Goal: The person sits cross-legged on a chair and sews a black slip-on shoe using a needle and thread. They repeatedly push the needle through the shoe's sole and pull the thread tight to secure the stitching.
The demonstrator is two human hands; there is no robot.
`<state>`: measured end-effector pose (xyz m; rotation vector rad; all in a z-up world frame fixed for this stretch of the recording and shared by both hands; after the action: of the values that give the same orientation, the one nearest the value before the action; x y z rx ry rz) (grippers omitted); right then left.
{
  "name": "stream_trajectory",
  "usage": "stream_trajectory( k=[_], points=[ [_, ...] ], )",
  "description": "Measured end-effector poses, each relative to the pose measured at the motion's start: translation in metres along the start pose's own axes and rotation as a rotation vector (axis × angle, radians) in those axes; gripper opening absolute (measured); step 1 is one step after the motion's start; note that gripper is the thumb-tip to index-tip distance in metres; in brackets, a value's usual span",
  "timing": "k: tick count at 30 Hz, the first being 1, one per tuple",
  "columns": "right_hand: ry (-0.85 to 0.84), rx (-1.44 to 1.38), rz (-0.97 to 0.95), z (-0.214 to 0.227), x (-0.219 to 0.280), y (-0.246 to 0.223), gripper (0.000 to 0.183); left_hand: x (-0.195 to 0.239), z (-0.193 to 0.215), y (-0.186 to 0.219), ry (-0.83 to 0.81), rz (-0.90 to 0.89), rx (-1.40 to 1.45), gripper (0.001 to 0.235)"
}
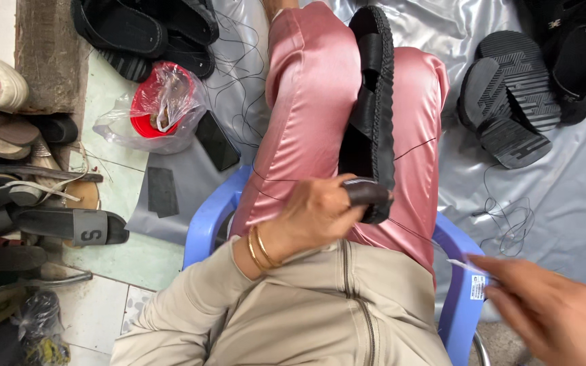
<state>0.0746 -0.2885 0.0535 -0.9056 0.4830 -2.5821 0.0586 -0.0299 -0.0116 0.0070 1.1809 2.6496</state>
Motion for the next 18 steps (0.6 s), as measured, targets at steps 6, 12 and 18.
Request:
stream_trajectory(
  k=[6,12,18],
  points=[
    [-0.095,-0.669,0.213,-0.028,-0.028,-0.041,0.024,0.027,0.032,-0.071,0.375,-0.026,-0.745,0.049],
    [0.201,-0.598,0.067,-0.045,-0.057,-0.056,0.006,0.031,0.07,-0.024,0.613,0.16,-0.279,0.033],
    [0.151,-1.259,0.052,-0.053,-0.063,-0.063,0.015,0.026,0.024,0.02,0.147,-0.254,-0.215,0.01]
  ],
)
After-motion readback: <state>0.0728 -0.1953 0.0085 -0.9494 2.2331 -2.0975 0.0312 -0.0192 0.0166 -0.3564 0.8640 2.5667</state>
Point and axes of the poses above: each hand's wrist, its own x-axis away from the middle knuckle, its own z-axis out of the back of the hand, y = z × x, the point moved 6 cm from there along -x, towards the middle knuckle, and after that the axes turned 11 degrees about -x, right-handed, at the moved point
